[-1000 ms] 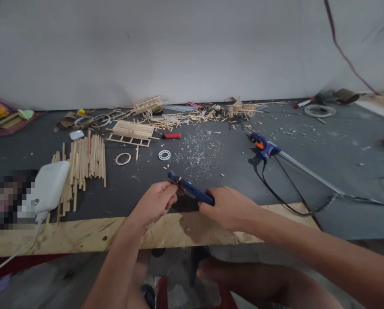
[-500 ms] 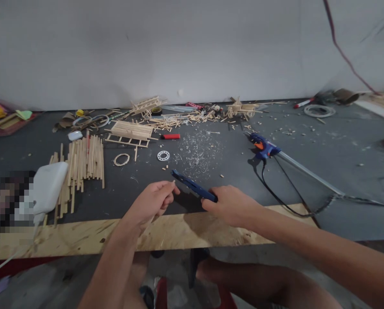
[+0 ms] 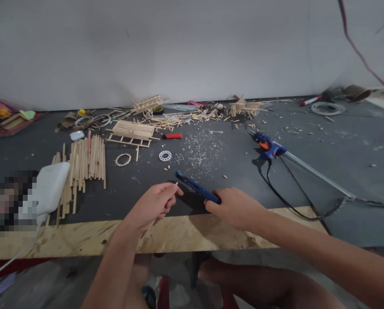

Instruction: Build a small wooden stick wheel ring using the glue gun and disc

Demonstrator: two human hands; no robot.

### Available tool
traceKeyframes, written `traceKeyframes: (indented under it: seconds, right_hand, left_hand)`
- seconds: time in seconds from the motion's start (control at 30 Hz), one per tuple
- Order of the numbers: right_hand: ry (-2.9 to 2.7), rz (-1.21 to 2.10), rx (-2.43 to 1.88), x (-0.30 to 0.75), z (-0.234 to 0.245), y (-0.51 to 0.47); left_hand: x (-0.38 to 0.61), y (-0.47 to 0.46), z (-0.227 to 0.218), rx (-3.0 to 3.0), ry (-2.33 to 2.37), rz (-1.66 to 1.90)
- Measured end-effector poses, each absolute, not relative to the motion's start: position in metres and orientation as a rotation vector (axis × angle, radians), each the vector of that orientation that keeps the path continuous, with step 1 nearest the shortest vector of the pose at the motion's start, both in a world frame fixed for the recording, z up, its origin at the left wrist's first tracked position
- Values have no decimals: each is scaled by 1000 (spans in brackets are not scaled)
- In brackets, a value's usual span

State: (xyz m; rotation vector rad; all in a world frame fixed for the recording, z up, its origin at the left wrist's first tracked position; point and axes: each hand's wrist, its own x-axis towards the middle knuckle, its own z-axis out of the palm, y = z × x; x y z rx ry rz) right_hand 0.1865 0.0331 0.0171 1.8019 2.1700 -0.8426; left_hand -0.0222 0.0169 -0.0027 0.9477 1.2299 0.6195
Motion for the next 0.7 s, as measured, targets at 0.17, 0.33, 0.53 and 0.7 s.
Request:
traceKeyframes:
  seconds: [0.17, 0.33, 0.53, 0.7]
  right_hand:
    - [2166, -895, 1827, 188, 20, 31]
    - [2205, -904, 1883, 185, 34, 28]
    - [2248, -819, 1872, 176, 51, 23]
    - [2300, -729, 1827, 174, 52, 18]
  left_hand:
    - [-22, 17, -2, 946, 1194, 702]
    - [-19, 15, 3, 925, 1107, 807]
    - [-16, 11, 4, 913, 1037, 886]
    - [-14, 10, -1, 942, 982, 924]
